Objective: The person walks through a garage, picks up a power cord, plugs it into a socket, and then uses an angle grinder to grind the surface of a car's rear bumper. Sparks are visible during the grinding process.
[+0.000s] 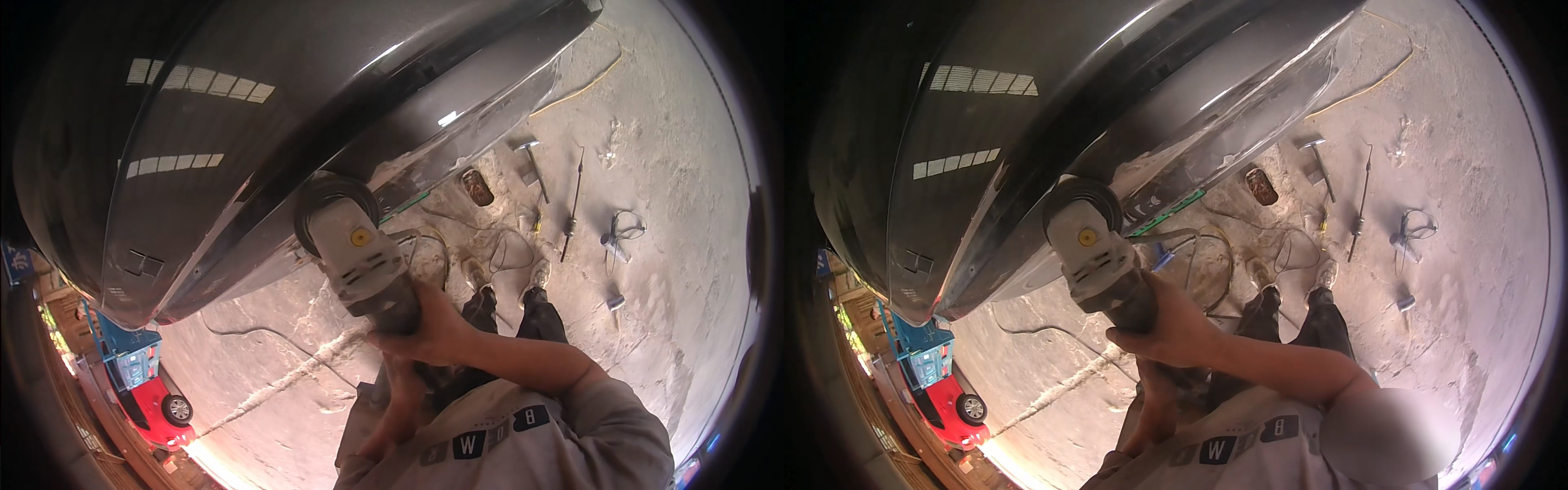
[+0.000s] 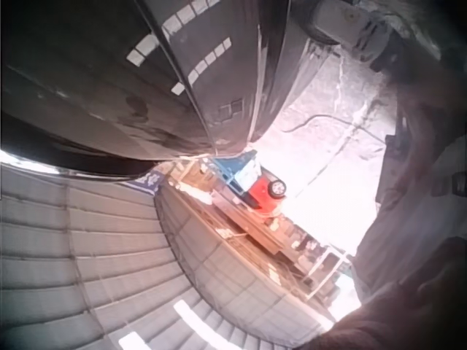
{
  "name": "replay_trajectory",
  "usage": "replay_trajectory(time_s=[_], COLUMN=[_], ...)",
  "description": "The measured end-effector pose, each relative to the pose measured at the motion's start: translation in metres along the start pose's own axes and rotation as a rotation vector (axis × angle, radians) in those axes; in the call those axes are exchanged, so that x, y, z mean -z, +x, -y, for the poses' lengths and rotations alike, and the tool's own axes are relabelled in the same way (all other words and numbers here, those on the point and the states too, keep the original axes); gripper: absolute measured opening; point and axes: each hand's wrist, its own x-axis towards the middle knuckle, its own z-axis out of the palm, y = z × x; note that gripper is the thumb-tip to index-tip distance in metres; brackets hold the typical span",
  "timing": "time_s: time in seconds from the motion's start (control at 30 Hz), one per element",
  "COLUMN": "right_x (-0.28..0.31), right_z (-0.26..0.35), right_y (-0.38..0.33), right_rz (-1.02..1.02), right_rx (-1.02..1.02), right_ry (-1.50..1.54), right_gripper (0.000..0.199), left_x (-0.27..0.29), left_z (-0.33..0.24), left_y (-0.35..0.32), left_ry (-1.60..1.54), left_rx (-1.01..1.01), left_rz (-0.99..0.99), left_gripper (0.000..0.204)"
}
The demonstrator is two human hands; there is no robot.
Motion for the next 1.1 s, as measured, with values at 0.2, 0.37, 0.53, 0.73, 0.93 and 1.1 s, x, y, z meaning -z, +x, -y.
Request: replay_trajectory(time_s=[0.2, 0.37, 0.53, 0.73, 0.93, 1.1], right_x=[-0.002, -0.002, -0.003, -0.009, -0.013, -0.016], right_z=[-0.012, -0.030, -0.037, -0.068, -0.095, -0.108], right_y=[-0.005, -0.004, -0.002, 0.006, 0.011, 0.016], right_rz=[0.001, 0.039, 0.016, 0.050, 0.018, 0.074], right_rx=[-0.003, -0.018, -0.009, 0.032, 0.018, 0.043], right_ry=[0.019, 0.118, 0.125, 0.220, 0.281, 0.272], right_gripper=[0.065, 0.067, 0.067, 0.058, 0.060, 0.062], left_x=[0.001, -0.001, -0.004, -0.004, -0.002, -0.010], left_z=[0.002, 0.001, 0.002, 0.012, -0.003, -0.025], left_y=[0.000, 0.010, 0.029, 0.045, 0.046, 0.044], left_ry=[-0.023, -0.018, 0.017, 0.045, 0.129, 0.188], left_rx=[-0.072, -0.153, -0.311, -0.492, -0.567, -0.691], left_rz=[0.055, 0.073, 0.068, 0.046, 0.064, 0.035], left_gripper=[0.059, 0.061, 0.063, 0.067, 0.070, 0.069])
